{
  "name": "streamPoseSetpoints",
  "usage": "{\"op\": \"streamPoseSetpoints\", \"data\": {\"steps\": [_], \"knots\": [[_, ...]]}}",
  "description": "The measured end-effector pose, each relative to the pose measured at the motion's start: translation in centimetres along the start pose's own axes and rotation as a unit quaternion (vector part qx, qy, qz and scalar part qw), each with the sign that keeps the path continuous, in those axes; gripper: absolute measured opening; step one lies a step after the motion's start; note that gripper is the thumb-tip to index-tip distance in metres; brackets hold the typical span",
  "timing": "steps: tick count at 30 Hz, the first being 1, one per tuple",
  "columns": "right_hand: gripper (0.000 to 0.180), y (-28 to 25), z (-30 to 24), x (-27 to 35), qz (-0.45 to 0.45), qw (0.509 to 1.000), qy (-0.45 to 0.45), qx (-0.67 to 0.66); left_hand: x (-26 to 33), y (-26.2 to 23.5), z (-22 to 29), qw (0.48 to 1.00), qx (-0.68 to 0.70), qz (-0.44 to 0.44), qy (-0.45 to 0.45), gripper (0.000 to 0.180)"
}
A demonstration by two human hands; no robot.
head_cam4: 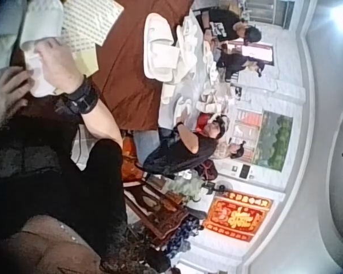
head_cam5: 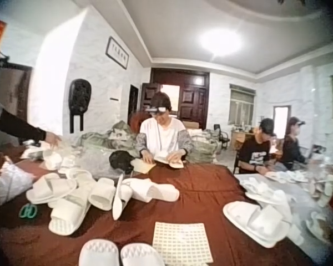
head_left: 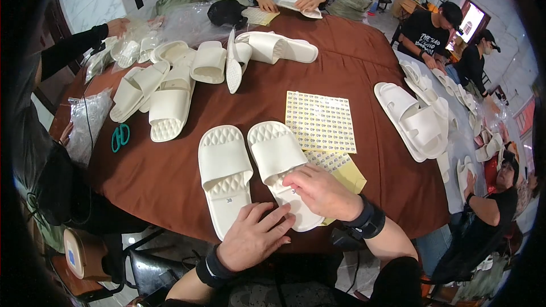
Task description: Applying size stickers to the insoles of white slippers and then packaging them into plastic bags.
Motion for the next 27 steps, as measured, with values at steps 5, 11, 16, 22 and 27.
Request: {"op": "streamPoseSetpoints", "data": {"steps": [5, 11, 16, 22, 27], "knots": [[0.023, 0.25, 0.08, -0.07, -0.011, 1.000, 0.015, 0.006, 0.02, 0.01, -0.11, 1.000, 0.006, 0.001, -0.004, 0.042], [0.024, 0.00, -0.27, -0.14, -0.001, 1.000, 0.015, 0.001, 0.07, 0.08, -0.24, 1.000, 0.007, -0.002, -0.006, 0.043], [0.024, -0.11, -0.29, -0.16, -0.007, 0.999, 0.031, -0.017, 0.02, 0.00, -0.19, 1.000, 0.005, 0.000, -0.007, 0.044], [0.025, 0.13, -0.19, -0.18, -0.013, 1.000, 0.022, -0.007, 0.02, -0.01, -0.19, 1.000, 0.007, -0.004, -0.011, 0.043], [0.026, 0.13, -0.05, -0.03, -0.004, 1.000, 0.014, -0.009, 0.03, 0.17, -0.18, 1.000, 0.009, -0.002, -0.008, 0.043]]}}
Point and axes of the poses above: each hand's wrist, its own x-axis away from the middle knuckle, its own y-axis out of the palm, z = x × y, the point moved 4 cm from there along -x, towards the middle knuckle, and after that the axes turned 1 degree about x, right-handed, at the moved point
